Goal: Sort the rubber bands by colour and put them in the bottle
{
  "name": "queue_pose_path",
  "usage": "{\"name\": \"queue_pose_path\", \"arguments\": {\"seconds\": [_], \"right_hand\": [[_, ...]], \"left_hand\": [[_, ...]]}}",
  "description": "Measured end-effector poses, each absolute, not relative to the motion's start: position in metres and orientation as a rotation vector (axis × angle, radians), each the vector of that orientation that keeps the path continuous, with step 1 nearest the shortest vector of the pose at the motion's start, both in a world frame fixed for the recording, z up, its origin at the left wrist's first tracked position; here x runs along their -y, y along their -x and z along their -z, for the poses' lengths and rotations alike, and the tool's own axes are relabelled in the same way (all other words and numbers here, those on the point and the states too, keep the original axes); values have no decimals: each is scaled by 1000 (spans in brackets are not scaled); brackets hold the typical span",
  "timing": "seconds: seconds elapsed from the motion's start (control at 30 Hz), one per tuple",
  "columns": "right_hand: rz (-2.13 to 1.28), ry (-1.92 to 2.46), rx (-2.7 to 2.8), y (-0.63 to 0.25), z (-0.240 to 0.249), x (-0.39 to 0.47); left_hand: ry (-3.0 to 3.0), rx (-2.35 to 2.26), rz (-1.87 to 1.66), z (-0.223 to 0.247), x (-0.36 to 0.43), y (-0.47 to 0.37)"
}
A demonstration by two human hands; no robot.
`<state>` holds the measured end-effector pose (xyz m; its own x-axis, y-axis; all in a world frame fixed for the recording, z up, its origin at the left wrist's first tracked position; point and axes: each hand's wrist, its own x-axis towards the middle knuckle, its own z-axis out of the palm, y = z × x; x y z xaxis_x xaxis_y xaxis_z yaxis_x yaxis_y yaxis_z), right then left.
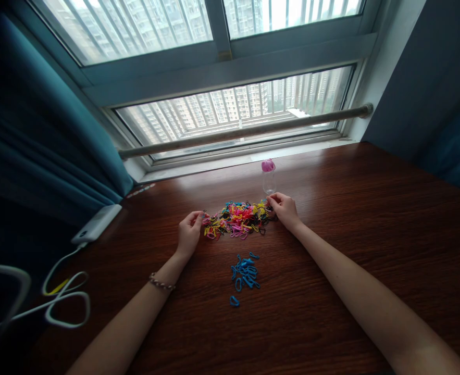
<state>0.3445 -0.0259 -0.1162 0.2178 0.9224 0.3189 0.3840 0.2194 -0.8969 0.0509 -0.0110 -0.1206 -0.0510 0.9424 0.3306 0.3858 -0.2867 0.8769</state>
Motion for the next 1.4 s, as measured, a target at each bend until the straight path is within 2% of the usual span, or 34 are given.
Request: {"name": "queue_pose_path", "arguments": {"seconds": [0.27, 0.5, 0.8, 1.0, 1.27, 1.33, 1.4], "right_hand": [[-637, 1316, 1441, -329, 110, 34], [-86, 1429, 1733, -332, 115, 37], [-3, 1431, 1831, -326, 111, 42], [-201, 1267, 1789, -315, 95, 55], [-1210, 844, 2165, -284, 77, 81], [-1148, 932, 2035, -289, 82, 75], [-919, 1109, 1810, -300, 90, 64]], "left_hand": [[-1634, -1423, -1354, 129, 5, -48], [-1665, -1417, -1376, 132, 2, -46], [-1682, -1405, -1352, 135, 2, -45], [-1636, -1411, -1354, 137, 0, -45], [-1635, -1377, -1352, 133, 2, -46], [-1652, -1382, -1349, 131, 4, -46], [-1689, -1377, -1340, 129, 7, -48]]}}
